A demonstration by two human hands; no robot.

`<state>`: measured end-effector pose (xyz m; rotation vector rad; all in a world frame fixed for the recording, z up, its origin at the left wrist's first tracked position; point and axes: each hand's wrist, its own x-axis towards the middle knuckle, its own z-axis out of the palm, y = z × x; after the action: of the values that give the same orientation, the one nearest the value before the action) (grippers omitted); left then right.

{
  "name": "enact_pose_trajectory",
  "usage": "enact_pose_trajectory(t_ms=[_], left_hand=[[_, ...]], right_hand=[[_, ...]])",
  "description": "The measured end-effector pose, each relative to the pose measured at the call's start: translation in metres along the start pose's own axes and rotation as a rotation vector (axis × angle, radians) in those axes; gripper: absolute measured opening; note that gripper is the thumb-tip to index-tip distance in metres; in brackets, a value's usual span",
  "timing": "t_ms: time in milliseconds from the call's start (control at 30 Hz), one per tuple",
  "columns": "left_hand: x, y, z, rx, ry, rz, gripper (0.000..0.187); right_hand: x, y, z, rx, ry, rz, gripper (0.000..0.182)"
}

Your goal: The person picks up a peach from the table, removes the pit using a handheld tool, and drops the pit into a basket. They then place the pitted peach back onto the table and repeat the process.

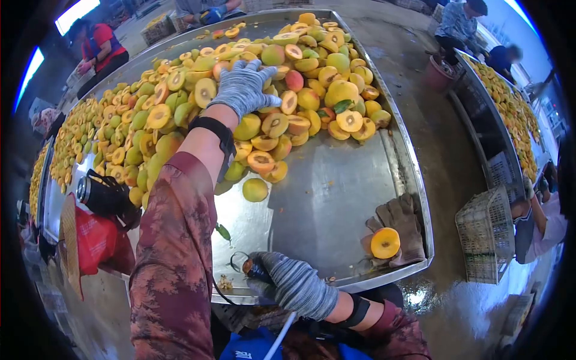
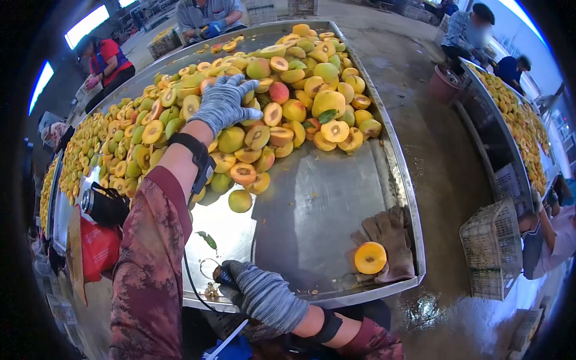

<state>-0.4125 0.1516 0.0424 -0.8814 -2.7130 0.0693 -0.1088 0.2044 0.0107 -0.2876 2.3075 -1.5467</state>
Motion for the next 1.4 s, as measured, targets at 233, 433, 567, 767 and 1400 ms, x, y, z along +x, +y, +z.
enact_pose_trajectory(t_ms=[233,433,567,767,1400], left_hand=[[-0.029,-0.001,-0.002,0.016,-0.336,-0.017,0.052],[-0.103,-0.012,0.011,0.132,-0.639,0.072,0.052],[-0.129,-0.026,-0.022,-0.345,-0.628,0.142,0.042],[-0.028,0.028,-0.021,-0.239,0.102,0.293,0.055],[0.046,0.093,0.040,0.205,-0.288,0.095,0.073]], right_hand=[[0.011,0.006,0.003,0.019,0.057,-0.037,0.033],[0.007,0.003,0.003,0.051,0.111,-0.119,0.040],[-0.001,-0.008,-0.014,0.109,0.177,-0.066,0.040],[-0.003,0.005,-0.017,0.114,0.311,-0.090,0.035],[-0.010,0.015,-0.026,0.319,0.251,-0.014,0.037]])
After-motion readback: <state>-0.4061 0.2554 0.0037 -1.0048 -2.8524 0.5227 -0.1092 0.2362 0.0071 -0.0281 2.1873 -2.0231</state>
